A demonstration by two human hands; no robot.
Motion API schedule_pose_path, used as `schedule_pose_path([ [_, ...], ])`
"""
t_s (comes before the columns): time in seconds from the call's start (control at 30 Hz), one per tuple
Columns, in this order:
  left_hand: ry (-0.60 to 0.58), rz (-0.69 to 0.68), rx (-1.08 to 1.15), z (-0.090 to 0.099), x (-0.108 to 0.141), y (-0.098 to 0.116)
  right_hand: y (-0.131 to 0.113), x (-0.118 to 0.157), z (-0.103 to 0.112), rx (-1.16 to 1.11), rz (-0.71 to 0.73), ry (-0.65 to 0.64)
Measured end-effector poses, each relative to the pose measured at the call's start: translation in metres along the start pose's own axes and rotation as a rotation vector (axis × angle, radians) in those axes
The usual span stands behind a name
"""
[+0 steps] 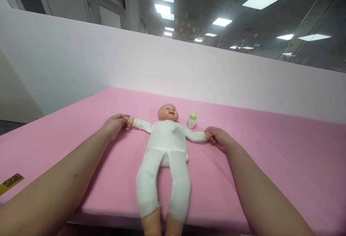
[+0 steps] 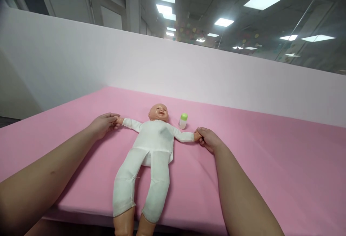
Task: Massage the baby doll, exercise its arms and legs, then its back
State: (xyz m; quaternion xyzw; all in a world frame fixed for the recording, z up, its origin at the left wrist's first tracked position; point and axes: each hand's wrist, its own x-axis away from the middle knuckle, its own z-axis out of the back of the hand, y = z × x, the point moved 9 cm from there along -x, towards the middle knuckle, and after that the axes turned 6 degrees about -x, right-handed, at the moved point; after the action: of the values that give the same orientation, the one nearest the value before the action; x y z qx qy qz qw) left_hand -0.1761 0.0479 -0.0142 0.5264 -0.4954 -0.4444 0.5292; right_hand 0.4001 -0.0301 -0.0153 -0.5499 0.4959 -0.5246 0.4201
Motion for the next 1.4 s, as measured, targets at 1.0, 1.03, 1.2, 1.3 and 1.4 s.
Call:
schedule_pose_path([
  [1.0,-0.107,-0.004,-0.117,-0.058,0.032,0.003,-0.025,0.014,-0.05,-0.088,0.173,0.153],
  [1.03,-0.074,-0.048,-0.179,-0.058,0.034,0.008,-0.032,0.017,-0.054,-0.065,0.227,0.167],
  [1.2,0.028,-0.358,-0.582,-0.082,0.064,0.045,-0.065,0.045,-0.095,0.302,0.537,0.207],
  [1.3,-0.059,-0.593,-0.85,-0.116,0.09,0.063,-0.07,0.06,-0.132,0.606,0.68,0.114],
  [1.4,-0.148,-0.784,-1.096,-0.145,0.112,0.068,-0.066,0.071,-0.161,0.918,0.786,0.042],
])
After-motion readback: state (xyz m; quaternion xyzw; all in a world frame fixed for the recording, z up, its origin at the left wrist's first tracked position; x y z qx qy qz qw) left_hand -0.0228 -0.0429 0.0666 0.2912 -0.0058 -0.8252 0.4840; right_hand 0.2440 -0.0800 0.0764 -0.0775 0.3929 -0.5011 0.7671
